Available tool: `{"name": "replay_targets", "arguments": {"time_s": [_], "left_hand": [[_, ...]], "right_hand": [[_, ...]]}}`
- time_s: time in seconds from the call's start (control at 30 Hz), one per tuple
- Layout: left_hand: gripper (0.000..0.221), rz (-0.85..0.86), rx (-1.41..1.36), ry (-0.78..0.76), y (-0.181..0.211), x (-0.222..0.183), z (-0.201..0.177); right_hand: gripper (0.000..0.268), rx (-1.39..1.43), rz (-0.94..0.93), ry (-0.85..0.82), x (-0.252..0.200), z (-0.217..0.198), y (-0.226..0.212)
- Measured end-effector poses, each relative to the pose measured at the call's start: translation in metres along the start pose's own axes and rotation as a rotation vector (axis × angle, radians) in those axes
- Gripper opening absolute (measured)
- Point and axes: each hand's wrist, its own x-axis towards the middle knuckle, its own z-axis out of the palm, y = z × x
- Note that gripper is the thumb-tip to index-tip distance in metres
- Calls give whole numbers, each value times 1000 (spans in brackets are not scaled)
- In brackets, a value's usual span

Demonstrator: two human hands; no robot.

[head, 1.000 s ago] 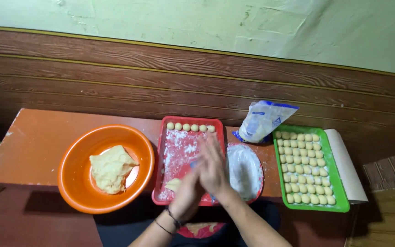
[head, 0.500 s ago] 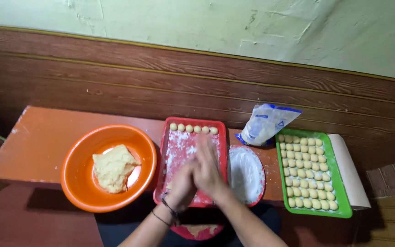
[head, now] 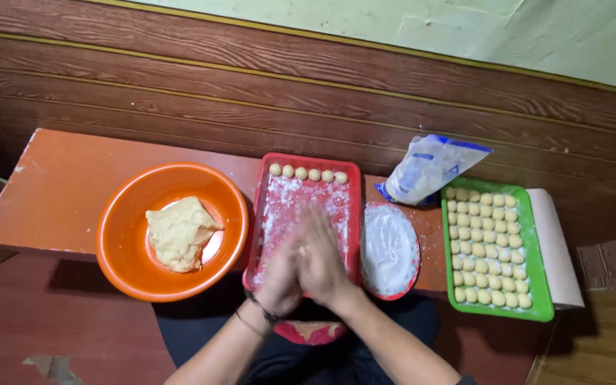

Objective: The person uses a plastic scraper to cut small pieces of dough from a larger mass, then rolls each piece into a ball and places it in a tray.

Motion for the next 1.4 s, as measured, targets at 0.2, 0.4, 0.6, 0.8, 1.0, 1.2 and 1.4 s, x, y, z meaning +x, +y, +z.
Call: {"name": "replay_targets", "arguments": {"time_s": [0.2,0.4,0.6,0.8,1.0,1.2,1.4], "left_hand": [[74,609,177,-198,-56,-4,-49],[46,-232,-167,341,-44,3,-30],[54,-65,123,215,-139,21,-200],[45,175,-38,73,-26,31,-39],[37,21,-64,267,-35,53,-90],[50,27,-58,98,-13,58,-65],[59,-90,-7,89,-36,-5,-2]], "right_hand": [[66,11,143,274,-10,10,27],[70,61,28,389,3,6,-1],[59,72,49,456,-4,26,40],[59,185,-55,249,15,9,22],[64,38,-4,193,-3,16,-8],[55,146,-30,534,16,-6,-26],[55,66,112,415,12,-5,13]]}}
